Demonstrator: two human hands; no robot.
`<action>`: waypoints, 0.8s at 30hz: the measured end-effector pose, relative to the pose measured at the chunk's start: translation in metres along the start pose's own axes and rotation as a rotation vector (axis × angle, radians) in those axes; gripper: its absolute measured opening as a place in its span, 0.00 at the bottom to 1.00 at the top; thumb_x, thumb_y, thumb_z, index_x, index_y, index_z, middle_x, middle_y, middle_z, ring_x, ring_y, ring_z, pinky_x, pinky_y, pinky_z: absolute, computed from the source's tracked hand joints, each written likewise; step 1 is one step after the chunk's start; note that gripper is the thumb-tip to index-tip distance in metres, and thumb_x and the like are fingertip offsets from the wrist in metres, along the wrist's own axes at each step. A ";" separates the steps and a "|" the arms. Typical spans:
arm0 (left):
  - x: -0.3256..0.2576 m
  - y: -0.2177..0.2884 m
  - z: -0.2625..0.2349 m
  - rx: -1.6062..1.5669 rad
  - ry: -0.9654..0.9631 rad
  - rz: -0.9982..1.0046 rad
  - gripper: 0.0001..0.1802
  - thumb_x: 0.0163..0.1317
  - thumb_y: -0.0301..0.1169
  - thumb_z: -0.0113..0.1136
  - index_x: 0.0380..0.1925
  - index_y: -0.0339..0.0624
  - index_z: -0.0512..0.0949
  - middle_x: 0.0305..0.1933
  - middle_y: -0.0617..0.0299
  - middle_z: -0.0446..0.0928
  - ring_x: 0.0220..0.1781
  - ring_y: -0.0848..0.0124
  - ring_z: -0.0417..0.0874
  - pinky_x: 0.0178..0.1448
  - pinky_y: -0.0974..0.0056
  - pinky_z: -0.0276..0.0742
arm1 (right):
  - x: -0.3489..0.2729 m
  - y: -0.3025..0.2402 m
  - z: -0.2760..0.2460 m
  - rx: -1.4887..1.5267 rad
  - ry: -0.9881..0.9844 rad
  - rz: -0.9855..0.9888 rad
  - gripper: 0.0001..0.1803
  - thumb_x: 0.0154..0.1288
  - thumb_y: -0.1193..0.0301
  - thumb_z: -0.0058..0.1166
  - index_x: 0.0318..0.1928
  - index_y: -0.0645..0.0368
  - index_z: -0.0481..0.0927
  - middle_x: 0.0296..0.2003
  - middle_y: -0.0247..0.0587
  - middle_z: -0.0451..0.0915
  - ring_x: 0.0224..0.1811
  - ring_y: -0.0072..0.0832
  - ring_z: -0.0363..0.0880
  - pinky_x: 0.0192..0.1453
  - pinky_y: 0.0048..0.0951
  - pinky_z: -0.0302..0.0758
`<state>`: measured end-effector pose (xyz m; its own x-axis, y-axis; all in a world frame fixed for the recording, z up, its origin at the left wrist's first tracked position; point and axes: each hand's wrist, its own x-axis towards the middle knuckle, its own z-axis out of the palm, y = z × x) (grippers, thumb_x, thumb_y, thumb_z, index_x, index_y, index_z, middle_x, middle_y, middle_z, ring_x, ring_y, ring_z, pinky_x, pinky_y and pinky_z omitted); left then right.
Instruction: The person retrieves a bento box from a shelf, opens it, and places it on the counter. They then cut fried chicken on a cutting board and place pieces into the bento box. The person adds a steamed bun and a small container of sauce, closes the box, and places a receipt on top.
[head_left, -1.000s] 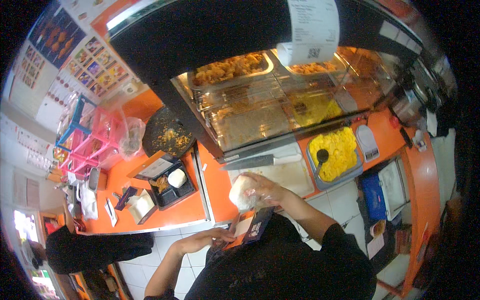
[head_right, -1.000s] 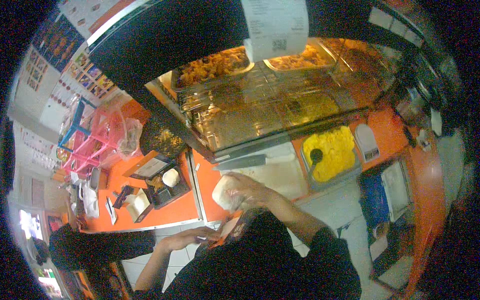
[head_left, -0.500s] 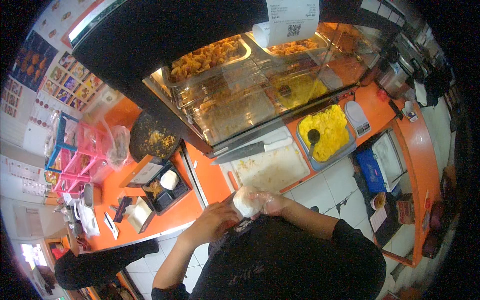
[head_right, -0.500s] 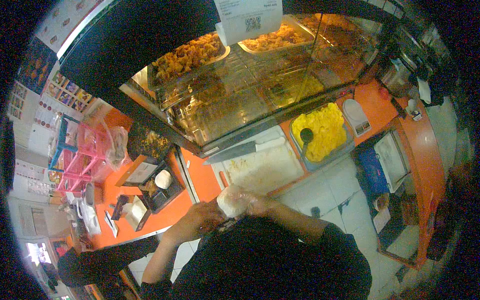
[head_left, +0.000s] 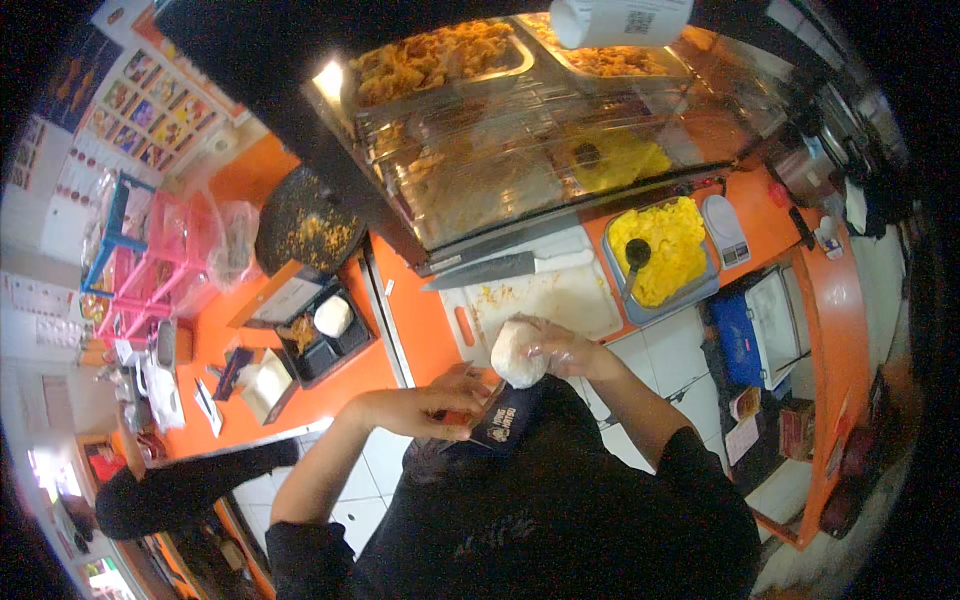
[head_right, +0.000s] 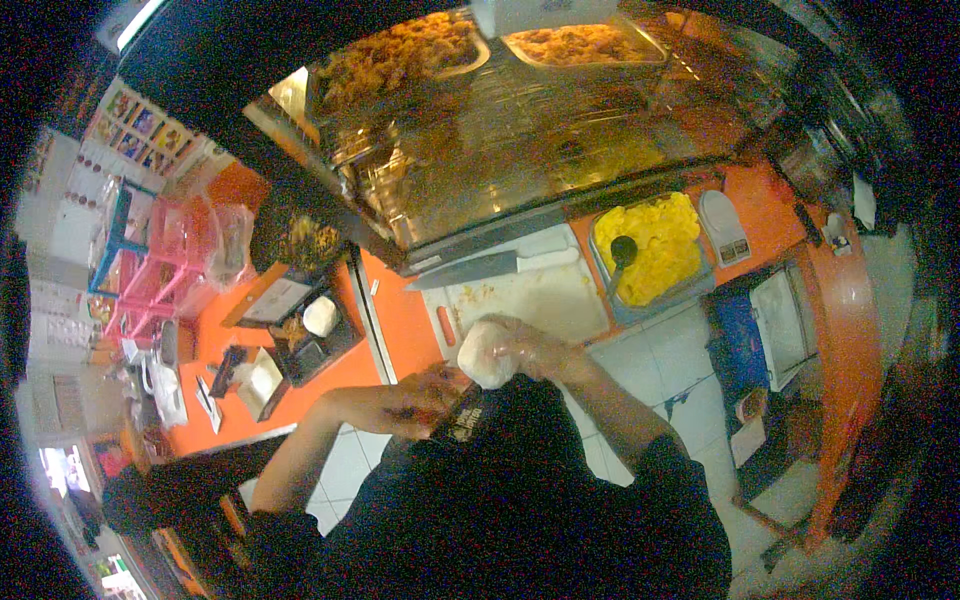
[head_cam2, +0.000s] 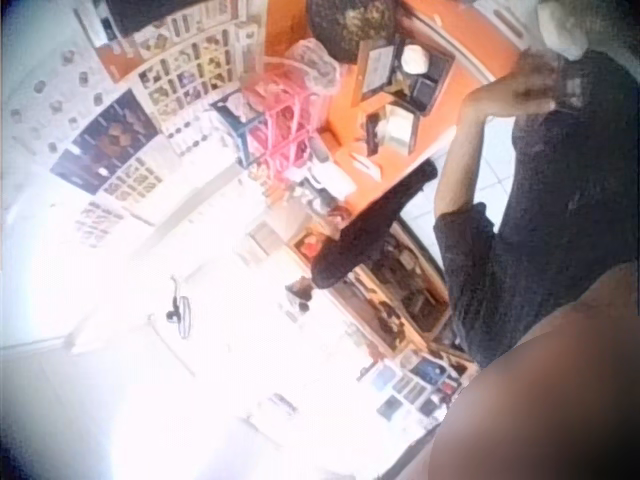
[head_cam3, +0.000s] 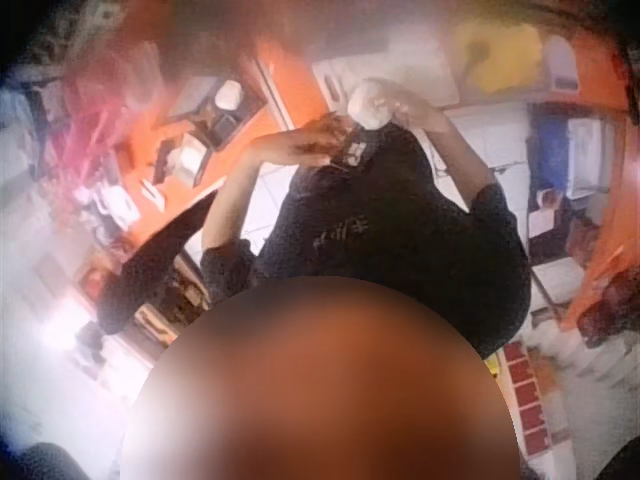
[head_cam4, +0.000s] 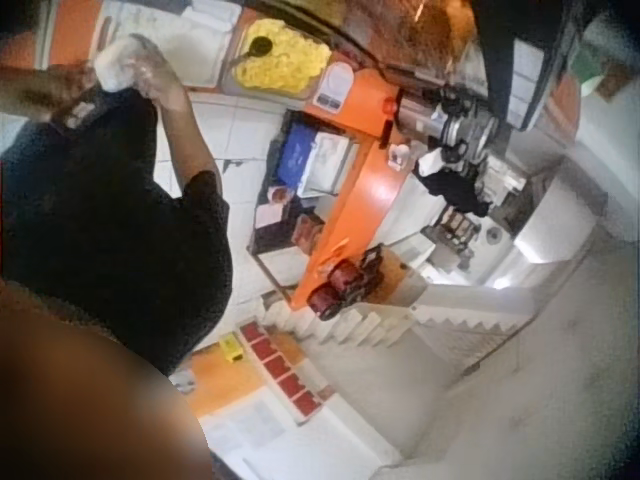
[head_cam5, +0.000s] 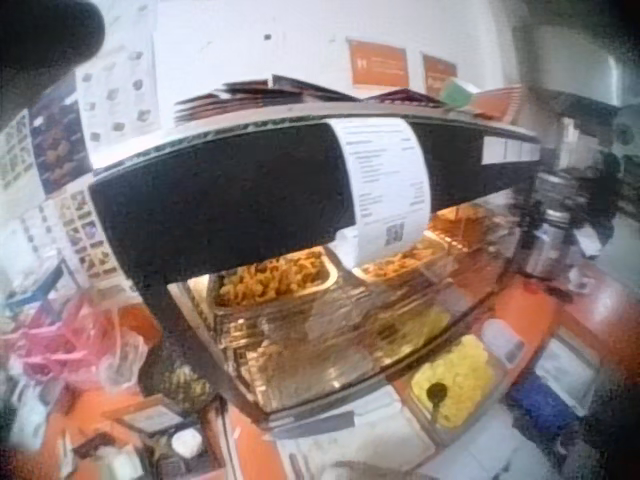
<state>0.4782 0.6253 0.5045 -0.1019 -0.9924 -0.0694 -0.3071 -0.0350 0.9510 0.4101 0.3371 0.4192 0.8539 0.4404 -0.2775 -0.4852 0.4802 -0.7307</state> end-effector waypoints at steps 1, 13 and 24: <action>0.001 0.003 -0.002 0.035 -0.009 0.044 0.25 0.70 0.43 0.62 0.60 0.41 0.75 0.70 0.46 0.65 0.76 0.47 0.58 0.80 0.46 0.46 | 0.003 -0.007 0.004 -0.002 0.025 0.018 0.36 0.62 0.74 0.64 0.69 0.59 0.64 0.56 0.43 0.76 0.58 0.32 0.78 0.59 0.35 0.79; -0.027 0.064 -0.010 -0.264 -0.113 0.076 0.31 0.56 0.48 0.74 0.52 0.39 0.77 0.65 0.46 0.70 0.72 0.51 0.63 0.75 0.45 0.51 | 0.014 -0.043 0.029 -0.240 -0.475 0.221 0.38 0.52 0.59 0.71 0.61 0.62 0.71 0.54 0.40 0.75 0.57 0.27 0.75 0.61 0.32 0.73; -0.015 0.102 0.013 0.151 0.241 -0.047 0.27 0.46 0.36 0.76 0.42 0.41 0.72 0.49 0.49 0.73 0.60 0.42 0.71 0.63 0.44 0.67 | 0.039 -0.058 0.032 -0.107 -0.410 0.042 0.51 0.48 0.60 0.76 0.71 0.59 0.64 0.60 0.47 0.75 0.61 0.35 0.76 0.66 0.39 0.75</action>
<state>0.4361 0.6386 0.5981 0.1379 -0.9902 -0.0211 -0.4454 -0.0811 0.8916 0.4653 0.3508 0.4709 0.6779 0.7332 -0.0533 -0.4769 0.3834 -0.7909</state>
